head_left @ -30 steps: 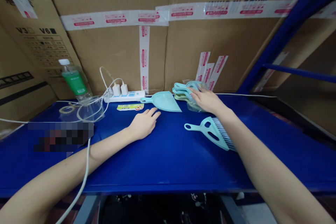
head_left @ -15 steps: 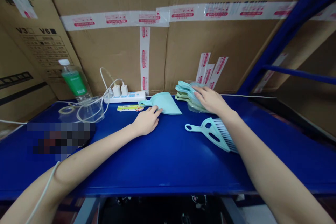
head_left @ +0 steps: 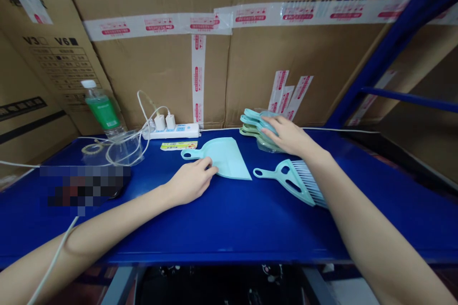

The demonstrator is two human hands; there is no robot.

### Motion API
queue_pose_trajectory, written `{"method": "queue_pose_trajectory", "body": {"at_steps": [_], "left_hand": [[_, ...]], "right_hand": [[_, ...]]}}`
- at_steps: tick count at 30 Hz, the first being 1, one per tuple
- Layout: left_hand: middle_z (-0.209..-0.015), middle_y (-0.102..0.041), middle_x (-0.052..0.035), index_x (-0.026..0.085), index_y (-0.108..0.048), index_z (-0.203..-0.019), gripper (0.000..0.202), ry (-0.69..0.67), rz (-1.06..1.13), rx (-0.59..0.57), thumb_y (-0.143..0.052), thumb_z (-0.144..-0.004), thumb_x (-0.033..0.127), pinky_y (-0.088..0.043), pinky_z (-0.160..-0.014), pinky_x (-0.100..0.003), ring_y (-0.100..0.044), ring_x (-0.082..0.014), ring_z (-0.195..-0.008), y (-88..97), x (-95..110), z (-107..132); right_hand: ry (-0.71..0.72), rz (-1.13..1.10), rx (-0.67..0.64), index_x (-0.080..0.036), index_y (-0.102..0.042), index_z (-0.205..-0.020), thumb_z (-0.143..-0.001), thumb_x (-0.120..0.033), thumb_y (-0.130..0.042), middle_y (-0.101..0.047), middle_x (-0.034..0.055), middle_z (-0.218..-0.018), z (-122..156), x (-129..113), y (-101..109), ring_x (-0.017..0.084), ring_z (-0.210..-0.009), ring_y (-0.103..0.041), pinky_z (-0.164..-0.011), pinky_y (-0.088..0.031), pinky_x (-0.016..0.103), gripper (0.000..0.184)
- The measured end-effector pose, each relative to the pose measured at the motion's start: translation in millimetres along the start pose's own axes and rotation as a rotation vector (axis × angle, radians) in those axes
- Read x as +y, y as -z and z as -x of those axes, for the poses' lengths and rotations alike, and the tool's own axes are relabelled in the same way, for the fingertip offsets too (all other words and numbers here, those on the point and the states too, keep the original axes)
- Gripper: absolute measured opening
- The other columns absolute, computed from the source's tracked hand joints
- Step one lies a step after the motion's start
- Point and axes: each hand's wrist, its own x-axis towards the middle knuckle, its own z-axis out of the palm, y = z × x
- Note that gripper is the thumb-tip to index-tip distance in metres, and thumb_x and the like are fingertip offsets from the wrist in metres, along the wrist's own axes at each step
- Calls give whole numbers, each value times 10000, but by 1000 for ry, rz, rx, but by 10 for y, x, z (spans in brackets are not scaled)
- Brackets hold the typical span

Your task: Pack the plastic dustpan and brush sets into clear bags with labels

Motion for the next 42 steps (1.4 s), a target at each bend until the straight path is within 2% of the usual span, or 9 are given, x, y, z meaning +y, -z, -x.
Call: {"method": "queue_pose_trajectory", "body": {"at_steps": [6, 14, 19, 23, 26, 29, 35, 39, 42], "left_hand": [[-902, -564, -52, 171, -585, -953, 248, -113, -44, 71, -344, -909, 128, -475, -597, -269, -576, -154, -698, 25, 16, 209], [-819, -553, -32, 173, -582, -864, 249, -259, 4, 198, -342, -929, 162, -399, -553, -259, -533, -143, -639, 9, 38, 396], [-806, -553, -27, 173, -591, -892, 217, -290, 21, 215, -376, -921, 166, -375, -545, -256, -516, -141, -621, 15, 77, 436], [-807, -554, -26, 174, -595, -899, 209, -291, 19, 218, -388, -918, 168, -370, -537, -259, -514, -141, -612, 20, 96, 455], [-804, -552, -27, 174, -599, -906, 226, -299, 30, 219, -374, -923, 167, -371, -523, -262, -515, -143, -612, 21, 97, 457], [-805, -556, -28, 174, -599, -906, 233, -301, 35, 209, -367, -924, 164, -374, -521, -259, -521, -142, -621, 24, 95, 454], [-801, -565, -29, 177, -598, -904, 232, -307, 28, 198, -367, -925, 171, -386, -541, -255, -528, -138, -635, 33, 90, 452], [-801, -566, -30, 177, -599, -911, 234, -309, 37, 199, -365, -928, 176, -395, -547, -254, -531, -138, -639, 30, 81, 454], [-798, -566, -30, 176, -604, -906, 231, -318, 40, 203, -374, -925, 176, -388, -535, -255, -528, -141, -635, 30, 80, 453]], "right_hand": [[92, 35, 12, -235, -436, -1352, -901, -517, -341, -525, 135, -1291, 15, -27, -15, 335, -1134, -527, -945, -430, 514, 540], [173, 85, 8, -186, -432, -1353, -884, -439, -401, -514, 173, -1276, 40, -37, -22, 355, -1124, -520, -922, -437, 546, 534], [285, 115, 78, -207, -543, -1256, -858, -391, -484, -525, 152, -1259, 42, -129, 27, 372, -1195, -431, -935, -407, 566, 442], [374, 132, 56, -196, -651, -1080, -824, -312, -557, -604, 137, -1089, 36, -293, 123, 357, -1067, -489, -856, -443, 546, 296], [384, 96, -53, -180, -685, -926, -793, -242, -596, -639, 117, -913, 39, -414, 193, 314, -942, -542, -771, -476, 470, 172], [309, -3, -263, -184, -679, -819, -779, -227, -612, -647, 78, -804, 50, -506, 244, 246, -796, -583, -681, -476, 380, 89], [111, -248, -654, -200, -619, -753, -651, -432, -697, -633, 33, -731, 86, -508, 250, 202, -694, -597, -602, -455, 305, 265], [50, -286, -811, -213, -548, -715, -535, -401, -726, -615, 20, -739, 115, -416, 231, 200, -708, -589, -591, -454, 290, 315], [36, -228, -897, -219, -508, -674, -555, -317, -669, -598, 3, -687, 131, -409, 231, 179, -645, -565, -567, -435, 285, 223]]}}
